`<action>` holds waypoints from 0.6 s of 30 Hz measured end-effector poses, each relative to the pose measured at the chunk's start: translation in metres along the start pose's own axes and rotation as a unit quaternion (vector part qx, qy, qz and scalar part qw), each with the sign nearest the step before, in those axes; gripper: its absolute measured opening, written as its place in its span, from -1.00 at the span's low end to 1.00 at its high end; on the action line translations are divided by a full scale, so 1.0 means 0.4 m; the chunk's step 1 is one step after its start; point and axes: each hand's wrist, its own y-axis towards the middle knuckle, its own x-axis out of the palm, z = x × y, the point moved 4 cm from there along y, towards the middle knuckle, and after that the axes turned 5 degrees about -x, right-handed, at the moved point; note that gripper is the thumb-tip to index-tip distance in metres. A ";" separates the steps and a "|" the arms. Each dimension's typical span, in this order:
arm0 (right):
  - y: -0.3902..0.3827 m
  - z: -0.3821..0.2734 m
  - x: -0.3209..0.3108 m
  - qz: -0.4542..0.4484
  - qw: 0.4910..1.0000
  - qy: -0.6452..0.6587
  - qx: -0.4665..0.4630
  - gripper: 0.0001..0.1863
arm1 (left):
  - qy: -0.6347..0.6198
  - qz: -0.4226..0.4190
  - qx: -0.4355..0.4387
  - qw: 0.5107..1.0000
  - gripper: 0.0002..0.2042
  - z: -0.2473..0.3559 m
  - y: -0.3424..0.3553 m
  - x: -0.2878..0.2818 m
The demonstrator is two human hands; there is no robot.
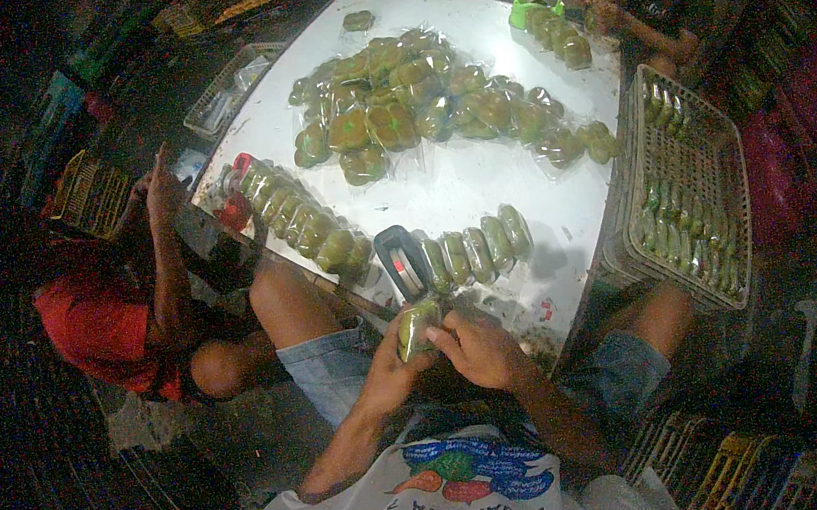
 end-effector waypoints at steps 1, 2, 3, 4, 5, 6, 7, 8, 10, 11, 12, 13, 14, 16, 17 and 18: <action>-0.013 0.028 0.002 -0.018 0.999 0.015 0.022 -0.63 | -0.008 -0.009 -0.011 1.000 -0.18 0.001 -0.002 0.004; -0.019 0.033 0.001 -0.036 0.998 0.030 0.046 -0.62 | -0.016 -0.019 -0.023 0.999 -0.19 0.000 -0.005 0.007; -0.021 0.028 -0.005 -0.037 0.998 0.031 0.028 -0.60 | -0.024 -0.028 -0.035 0.999 -0.19 -0.002 -0.007 0.010; -0.021 0.021 -0.017 -0.037 0.999 0.031 0.010 -0.59 | -0.041 -0.046 -0.047 0.997 -0.21 -0.008 -0.003 0.007; -0.018 0.011 -0.030 -0.035 0.999 0.031 -0.008 -0.57 | -0.057 -0.065 -0.059 0.994 -0.23 -0.012 0.007 0.001; -0.016 0.023 -0.031 -0.055 0.997 0.035 0.030 -0.53 | -0.073 -0.085 -0.071 0.991 -0.25 -0.014 0.013 0.000; -0.014 0.037 -0.031 -0.075 0.994 0.040 0.069 -0.47 | -0.075 -0.080 -0.084 0.990 -0.26 -0.014 0.011 0.000; -0.010 0.035 -0.033 -0.096 0.989 0.046 0.105 -0.40 | -0.076 -0.073 -0.097 0.990 -0.28 -0.008 0.008 0.000; -0.022 0.003 -0.050 0.005 0.976 -0.120 0.182 -0.26 | -0.098 -0.062 -0.114 0.987 -0.30 -0.018 0.010 -0.006; -0.028 -0.015 -0.060 0.054 0.954 -0.201 0.218 -0.17 | -0.119 -0.058 -0.120 0.984 -0.31 -0.031 0.011 -0.013; -0.028 -0.007 -0.067 0.056 0.948 -0.205 0.236 -0.08 | -0.140 -0.054 -0.126 0.981 -0.32 -0.039 0.011 -0.021; -0.029 0.006 -0.083 0.058 0.943 -0.209 0.253 0.01 | -0.167 -0.053 -0.128 0.976 -0.33 -0.043 0.004 -0.030; -0.032 0.023 -0.099 0.061 0.937 -0.213 0.271 0.11 | -0.194 -0.053 -0.129 0.971 -0.34 -0.013 -0.010 -0.029; -0.048 0.081 -0.091 0.036 0.970 -0.116 0.209 0.07 | -0.229 -0.066 -0.141 0.961 -0.37 0.026 -0.020 -0.030; -0.050 0.086 -0.087 0.023 0.981 -0.067 0.178 0.06 | -0.236 -0.080 -0.151 0.957 -0.39 0.036 -0.020 -0.030; -0.052 0.085 -0.089 0.036 0.989 -0.045 0.139 0.03 | -0.237 -0.090 -0.169 0.952 -0.39 0.039 -0.018 -0.028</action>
